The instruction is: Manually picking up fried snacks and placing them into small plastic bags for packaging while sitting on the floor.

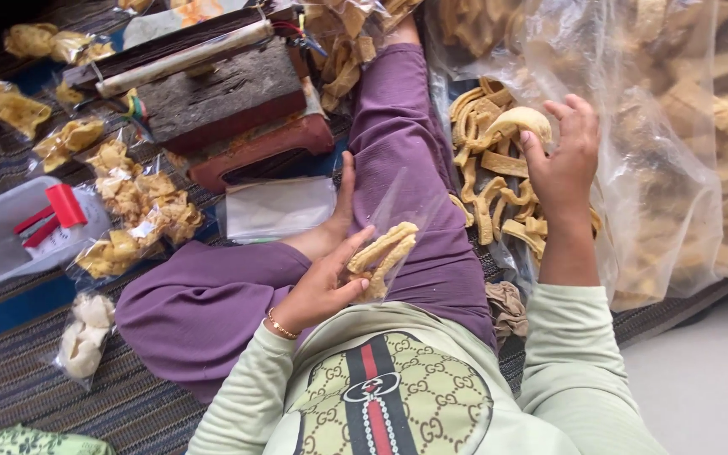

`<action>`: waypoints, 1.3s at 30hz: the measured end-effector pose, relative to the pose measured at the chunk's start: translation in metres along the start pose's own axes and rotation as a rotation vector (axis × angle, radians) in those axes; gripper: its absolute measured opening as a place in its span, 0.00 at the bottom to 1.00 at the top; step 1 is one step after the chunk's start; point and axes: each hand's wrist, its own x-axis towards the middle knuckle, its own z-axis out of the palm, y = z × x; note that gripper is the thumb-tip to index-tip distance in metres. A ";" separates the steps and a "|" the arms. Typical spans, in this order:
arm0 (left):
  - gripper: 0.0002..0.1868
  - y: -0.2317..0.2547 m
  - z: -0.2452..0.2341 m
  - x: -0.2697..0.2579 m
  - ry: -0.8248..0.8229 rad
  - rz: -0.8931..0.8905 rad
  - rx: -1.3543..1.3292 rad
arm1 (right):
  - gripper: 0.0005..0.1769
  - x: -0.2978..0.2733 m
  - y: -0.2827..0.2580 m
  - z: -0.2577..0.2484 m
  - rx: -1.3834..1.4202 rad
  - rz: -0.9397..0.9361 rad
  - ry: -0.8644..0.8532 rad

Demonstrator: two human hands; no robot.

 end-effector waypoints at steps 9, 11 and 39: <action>0.43 0.005 0.006 -0.004 0.017 -0.100 -0.262 | 0.24 -0.114 0.139 0.126 -0.593 0.190 -0.665; 0.44 0.006 0.002 -0.005 0.028 -0.114 -0.281 | 0.19 -0.124 0.159 0.134 -0.649 0.156 -0.644; 0.44 -0.015 0.002 -0.011 0.080 -0.065 -0.441 | 0.20 -0.079 0.107 0.102 -0.728 0.444 -0.953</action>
